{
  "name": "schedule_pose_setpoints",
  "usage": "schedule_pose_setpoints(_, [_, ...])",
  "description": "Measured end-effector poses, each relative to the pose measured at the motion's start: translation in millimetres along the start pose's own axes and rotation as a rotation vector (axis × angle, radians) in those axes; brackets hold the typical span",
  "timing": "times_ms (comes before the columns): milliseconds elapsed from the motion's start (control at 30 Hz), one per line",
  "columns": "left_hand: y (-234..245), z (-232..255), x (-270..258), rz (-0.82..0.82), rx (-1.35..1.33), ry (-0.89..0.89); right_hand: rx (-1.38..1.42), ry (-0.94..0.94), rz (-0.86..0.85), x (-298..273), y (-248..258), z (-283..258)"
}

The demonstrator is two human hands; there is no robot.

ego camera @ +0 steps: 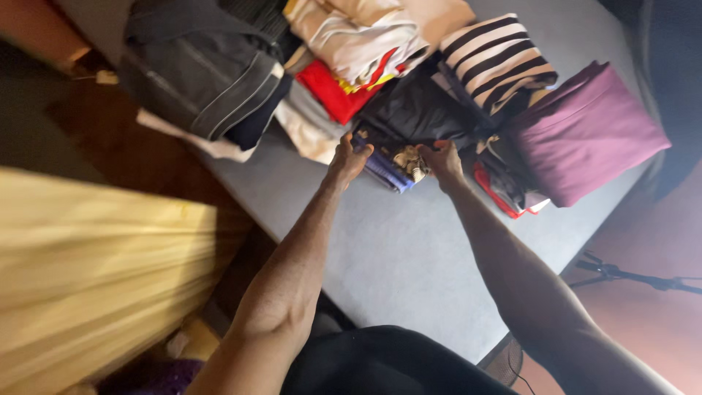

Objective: The person picks up folded pieces of clothing from a bed and places them in stacks on a wooden shelf, then organizes small bottles and containers on the same shelf.

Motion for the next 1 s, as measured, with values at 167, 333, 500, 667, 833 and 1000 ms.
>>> schedule_pose_setpoints(167, [-25,16,46,0.060,-0.056,-0.284,-0.399,0.187,0.305,-9,16,-25])
schedule_pose_setpoints(333, [-48,24,51,-0.040,-0.136,-0.174,-0.118,-0.113,0.192,-1,5,-18])
schedule_pose_setpoints(500, [-36,24,46,0.436,-0.113,-0.318,0.202,-0.198,0.214,3,-4,-6])
schedule_pose_setpoints(667, [-34,18,61,0.293,-0.620,-0.102,0.421,-0.228,0.255,12,-5,10])
schedule_pose_setpoints(833, [-18,43,66,0.173,-0.437,-0.091,0.800,-0.376,0.036,16,-4,-2])
schedule_pose_setpoints(1000, [-17,53,77,0.157,-0.441,-0.260,0.964,-0.444,-0.383,1,-12,-23])
Point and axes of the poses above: each hand's wrist, its own x-axis towards the middle knuckle, its own y-axis out of the back of the hand, z = x × y, the point moved 4 cm from there along x, towards the middle knuckle, and after that the axes turned 7 degrees about -y, right-handed, at the moved point
